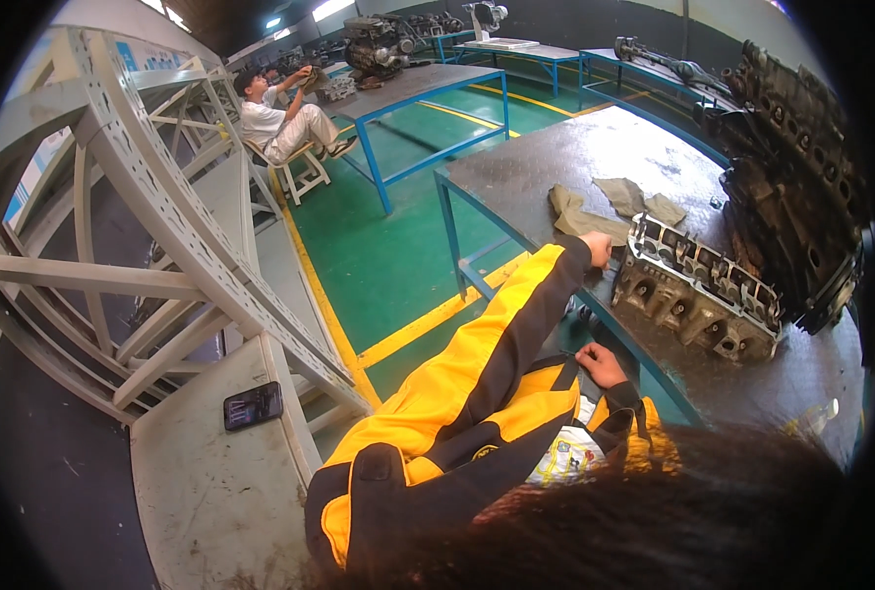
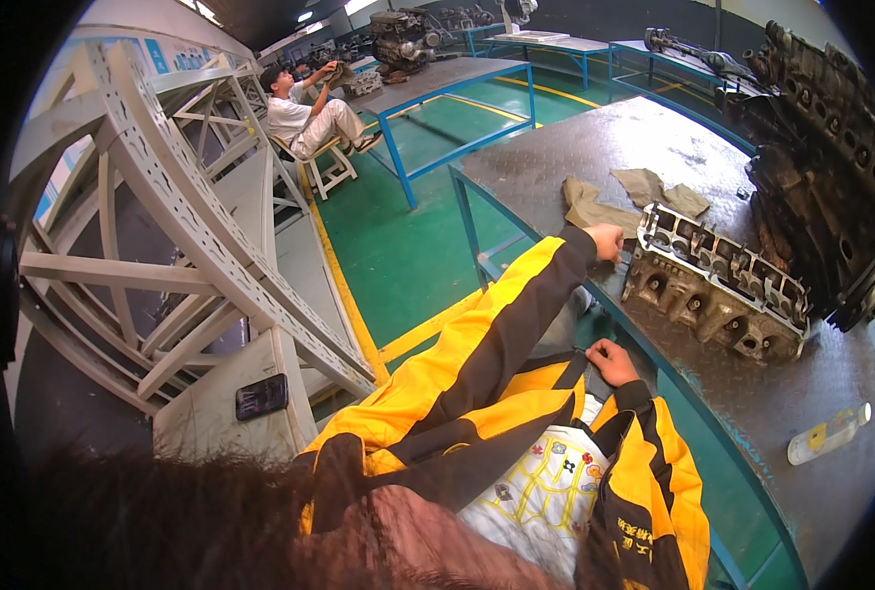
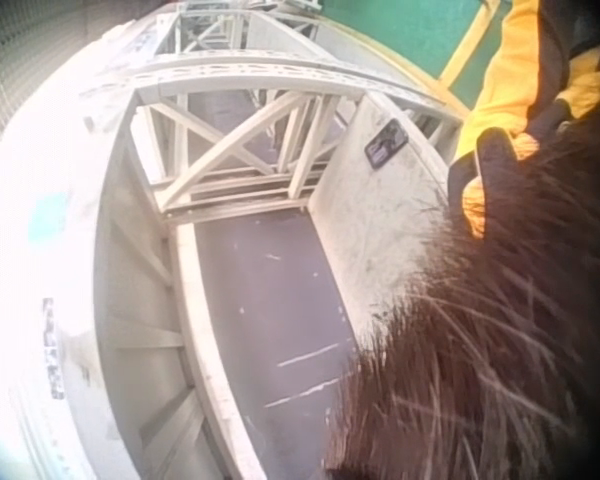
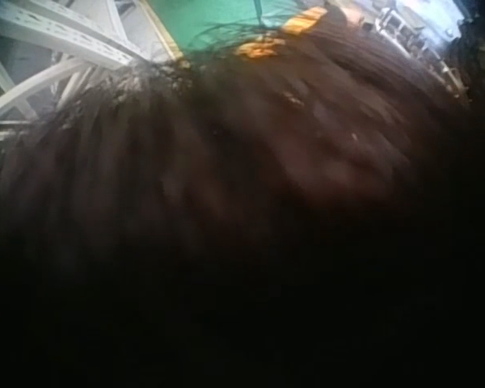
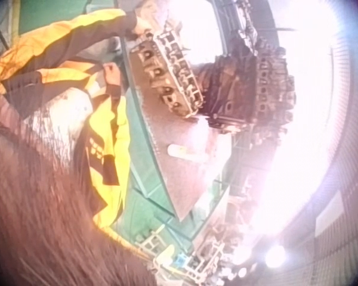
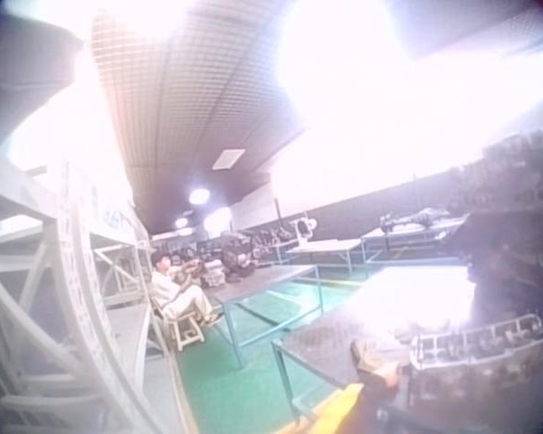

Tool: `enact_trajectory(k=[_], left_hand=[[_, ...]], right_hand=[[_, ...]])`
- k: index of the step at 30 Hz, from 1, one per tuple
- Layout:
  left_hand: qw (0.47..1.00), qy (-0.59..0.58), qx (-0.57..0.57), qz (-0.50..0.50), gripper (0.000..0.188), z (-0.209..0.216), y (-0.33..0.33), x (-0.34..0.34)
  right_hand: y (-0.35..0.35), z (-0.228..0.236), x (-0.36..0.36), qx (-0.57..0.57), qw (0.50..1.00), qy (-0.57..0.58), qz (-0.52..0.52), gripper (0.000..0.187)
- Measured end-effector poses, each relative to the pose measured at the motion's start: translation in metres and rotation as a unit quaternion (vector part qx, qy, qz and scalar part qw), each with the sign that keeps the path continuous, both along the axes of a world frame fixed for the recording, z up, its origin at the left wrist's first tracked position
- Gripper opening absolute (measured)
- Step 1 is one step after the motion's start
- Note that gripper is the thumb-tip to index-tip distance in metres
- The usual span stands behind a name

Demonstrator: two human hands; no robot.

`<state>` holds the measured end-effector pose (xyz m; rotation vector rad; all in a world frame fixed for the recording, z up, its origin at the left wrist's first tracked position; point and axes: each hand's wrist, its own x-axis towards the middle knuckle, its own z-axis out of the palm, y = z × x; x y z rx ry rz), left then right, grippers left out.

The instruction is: The person disassembles an engine head on a workbench by hand and using a small metal rod to push out components, while seated in a workshop environment.

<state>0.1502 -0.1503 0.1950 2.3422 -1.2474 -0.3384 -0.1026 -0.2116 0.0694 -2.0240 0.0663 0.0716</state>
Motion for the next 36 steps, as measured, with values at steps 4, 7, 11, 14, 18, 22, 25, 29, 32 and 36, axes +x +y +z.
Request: enact_trajectory(k=[4, 7, 11, 14, 18, 22, 25, 29, 32, 36], left_hand=[[1.0, 0.011, 0.019, -0.011, 0.035, 0.005, 0.001, -0.001], [0.999, 0.028, 0.039, 0.003, 0.035, 0.007, 0.001, 0.002], [0.998, 0.026, 0.051, -0.016, 0.035, 0.003, 0.007, 0.007], [0.997, -0.025, -0.065, -0.032, 0.034, 0.002, 0.013, -0.002], [0.983, -0.134, -0.11, -0.053, 0.031, 0.015, 0.015, -0.031], [0.952, -0.287, -0.094, -0.06, 0.025, 0.015, 0.022, -0.042], [0.941, -0.318, -0.101, -0.06, 0.02, 0.015, 0.021, -0.049], [0.929, -0.342, -0.133, -0.051, 0.018, 0.008, 0.022, -0.051], [0.932, -0.332, -0.135, -0.047, 0.02, 0.006, 0.024, -0.047], [0.935, -0.33, -0.123, -0.04, 0.026, 0.008, 0.022, -0.05]], right_hand=[[0.0, 0.001, -0.002, -0.004, 0.999, 0.023, -0.022, 0.021], [-0.001, -0.003, 0.002, 0.0, 1.0, 0.024, -0.018, 0.021], [0.001, -0.007, 0.003, 0.004, 1.0, 0.013, -0.01, 0.02], [-0.003, -0.01, 0.004, 0.008, 1.0, 0.014, -0.016, 0.02], [-0.007, -0.019, 0.003, 0.019, 1.0, -0.019, -0.009, 0.023], [-0.003, -0.014, 0.004, 0.018, 1.0, -0.009, -0.006, 0.022], [-0.005, -0.014, 0.003, 0.031, 0.999, -0.005, -0.008, 0.022], [-0.003, -0.009, 0.001, 0.021, 1.0, 0.006, -0.02, 0.022], [0.001, -0.003, 0.001, 0.011, 1.0, 0.013, -0.014, 0.022], [0.002, 0.002, -0.002, 0.01, 0.999, 0.029, -0.03, 0.022]])
